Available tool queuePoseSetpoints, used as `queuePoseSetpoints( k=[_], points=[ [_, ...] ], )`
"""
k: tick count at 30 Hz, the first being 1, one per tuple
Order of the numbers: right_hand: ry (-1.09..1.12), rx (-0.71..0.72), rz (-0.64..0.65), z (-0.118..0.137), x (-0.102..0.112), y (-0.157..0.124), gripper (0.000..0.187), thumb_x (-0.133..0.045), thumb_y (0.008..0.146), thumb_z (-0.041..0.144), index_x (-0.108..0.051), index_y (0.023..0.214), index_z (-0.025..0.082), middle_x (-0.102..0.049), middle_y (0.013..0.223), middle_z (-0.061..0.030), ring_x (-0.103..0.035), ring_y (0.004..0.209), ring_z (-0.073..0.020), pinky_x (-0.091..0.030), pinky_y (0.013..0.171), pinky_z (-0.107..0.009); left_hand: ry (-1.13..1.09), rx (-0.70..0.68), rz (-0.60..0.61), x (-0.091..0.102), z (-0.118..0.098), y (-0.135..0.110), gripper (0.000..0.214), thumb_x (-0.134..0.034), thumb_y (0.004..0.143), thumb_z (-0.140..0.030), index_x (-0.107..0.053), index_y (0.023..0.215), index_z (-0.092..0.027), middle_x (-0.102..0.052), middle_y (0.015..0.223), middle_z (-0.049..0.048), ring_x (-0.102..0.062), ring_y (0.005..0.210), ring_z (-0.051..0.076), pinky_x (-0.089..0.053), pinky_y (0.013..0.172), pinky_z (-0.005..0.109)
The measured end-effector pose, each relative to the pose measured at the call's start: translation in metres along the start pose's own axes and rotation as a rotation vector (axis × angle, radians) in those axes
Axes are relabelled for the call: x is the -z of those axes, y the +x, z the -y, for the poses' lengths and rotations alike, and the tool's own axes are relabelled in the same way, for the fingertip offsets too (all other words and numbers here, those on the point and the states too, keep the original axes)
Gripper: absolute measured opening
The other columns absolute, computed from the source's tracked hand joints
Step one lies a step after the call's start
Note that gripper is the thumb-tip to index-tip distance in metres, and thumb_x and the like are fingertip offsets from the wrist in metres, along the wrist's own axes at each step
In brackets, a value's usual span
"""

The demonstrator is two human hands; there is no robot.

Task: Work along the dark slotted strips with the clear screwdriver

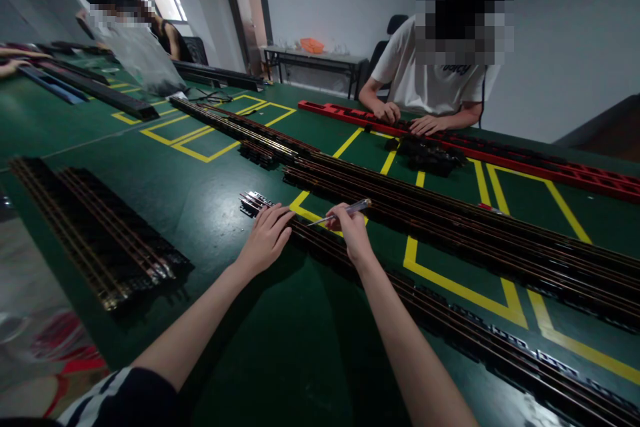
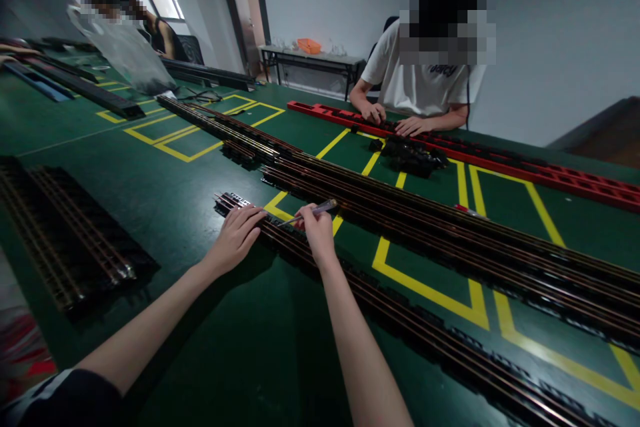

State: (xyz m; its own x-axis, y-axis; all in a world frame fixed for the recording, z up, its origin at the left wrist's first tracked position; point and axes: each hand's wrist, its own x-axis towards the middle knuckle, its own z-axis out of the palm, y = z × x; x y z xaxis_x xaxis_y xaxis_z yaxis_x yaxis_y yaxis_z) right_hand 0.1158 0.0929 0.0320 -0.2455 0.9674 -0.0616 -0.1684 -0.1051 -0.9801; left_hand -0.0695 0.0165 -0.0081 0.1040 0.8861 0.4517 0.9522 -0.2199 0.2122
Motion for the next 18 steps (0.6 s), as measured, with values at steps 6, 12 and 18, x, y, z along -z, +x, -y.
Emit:
queuePoseSetpoints(
  k=[6, 12, 18],
  points=[
    [-0.001, 0.012, 0.02, -0.004, -0.001, 0.004, 0.015, -0.055, 0.065, 0.03, -0.056, 0.053, 0.021, -0.054, 0.049, 0.0027, -0.053, 0.051, -0.0129, -0.044, 0.056, -0.026, 0.002, 0.001, 0.038, -0.003, 0.003, -0.002, 0.041, -0.032, 0.094, -0.035, -0.04, 0.132, -0.02, -0.043, 0.138, 0.0106, -0.029, 0.134, 0.025, -0.025, 0.111, 0.049],
    [-0.142, 0.126, 0.112, 0.0, 0.007, -0.008, 0.017, -0.056, 0.073, 0.033, -0.06, 0.063, 0.02, -0.061, 0.058, 0.0008, -0.059, 0.059, -0.0151, -0.046, 0.063, -0.028, 0.022, -0.022, 0.038, -0.003, 0.004, -0.002, 0.039, -0.033, 0.094, -0.035, -0.041, 0.13, -0.02, -0.044, 0.135, 0.0113, -0.031, 0.132, 0.027, -0.027, 0.109, 0.05],
    [-0.399, 0.123, 0.219, 0.013, 0.023, -0.023, 0.02, -0.056, 0.08, 0.038, -0.067, 0.076, 0.021, -0.071, 0.078, -0.0025, -0.064, 0.076, -0.018, -0.046, 0.073, -0.032, 0.039, -0.029, 0.029, -0.004, 0.004, -0.001, 0.037, -0.033, 0.094, -0.033, -0.041, 0.128, -0.021, -0.045, 0.133, 0.0099, -0.033, 0.13, 0.027, -0.029, 0.109, 0.05]
  ],
)
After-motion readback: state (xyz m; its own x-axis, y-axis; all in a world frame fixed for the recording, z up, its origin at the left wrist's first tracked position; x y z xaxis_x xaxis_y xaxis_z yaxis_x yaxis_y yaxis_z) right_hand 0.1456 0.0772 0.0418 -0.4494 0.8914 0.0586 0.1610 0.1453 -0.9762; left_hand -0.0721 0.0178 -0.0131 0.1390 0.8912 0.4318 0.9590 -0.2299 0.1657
